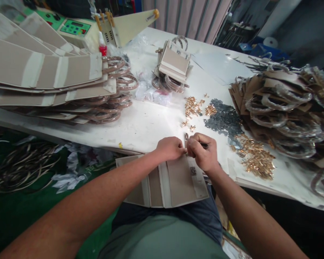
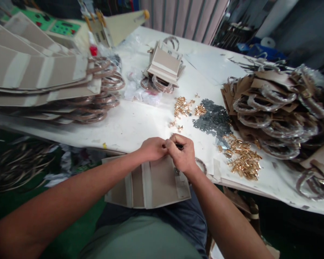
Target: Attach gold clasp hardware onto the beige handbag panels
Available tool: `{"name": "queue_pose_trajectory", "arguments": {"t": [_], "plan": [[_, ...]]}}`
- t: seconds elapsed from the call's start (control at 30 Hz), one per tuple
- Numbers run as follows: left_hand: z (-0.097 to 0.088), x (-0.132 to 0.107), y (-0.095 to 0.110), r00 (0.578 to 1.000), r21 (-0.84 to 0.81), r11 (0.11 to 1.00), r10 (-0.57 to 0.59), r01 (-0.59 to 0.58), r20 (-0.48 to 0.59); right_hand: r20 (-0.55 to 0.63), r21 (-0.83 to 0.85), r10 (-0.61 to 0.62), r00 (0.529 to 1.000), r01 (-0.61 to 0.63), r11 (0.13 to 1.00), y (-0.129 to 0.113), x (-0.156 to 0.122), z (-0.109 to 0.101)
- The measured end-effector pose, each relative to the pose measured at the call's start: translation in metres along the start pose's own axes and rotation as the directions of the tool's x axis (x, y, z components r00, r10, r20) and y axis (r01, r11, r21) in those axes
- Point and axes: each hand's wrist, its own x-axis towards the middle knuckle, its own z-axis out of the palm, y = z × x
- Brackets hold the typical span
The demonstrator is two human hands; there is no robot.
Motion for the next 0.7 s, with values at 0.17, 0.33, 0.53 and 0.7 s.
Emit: {"name": "queue_pose_trajectory", "arguments": {"t": [0.17, 0.33, 0.53, 0.7], "plan": [[-0.001, -0.004, 0.001, 1.0, -0.047, 0.999, -0.027, 0.027, -0.015, -0.05, 0.15, -0.031, 0.998, 0.038, 0.988, -0.012, 0.007, -0.004], [-0.001, -0.004, 0.001, 0.999, -0.021, 1.0, 0.0, -0.001, -0.034, -0.145, 0.318, -0.037, 0.989, 0.082, 0.944, -0.011, 0.003, -0.003], [-0.003, -0.003, 0.002, 1.0, 0.018, 1.0, -0.006, 0.006, -0.009, -0.146, 0.339, -0.009, 0.989, 0.059, 0.939, -0.006, 0.002, -0.01], [-0.004, -0.004, 0.004, 0.999, 0.021, 0.999, -0.041, 0.041, -0.012, -0.187, 0.321, 0.023, 0.982, 0.039, 0.946, -0.004, 0.004, -0.008]]}}
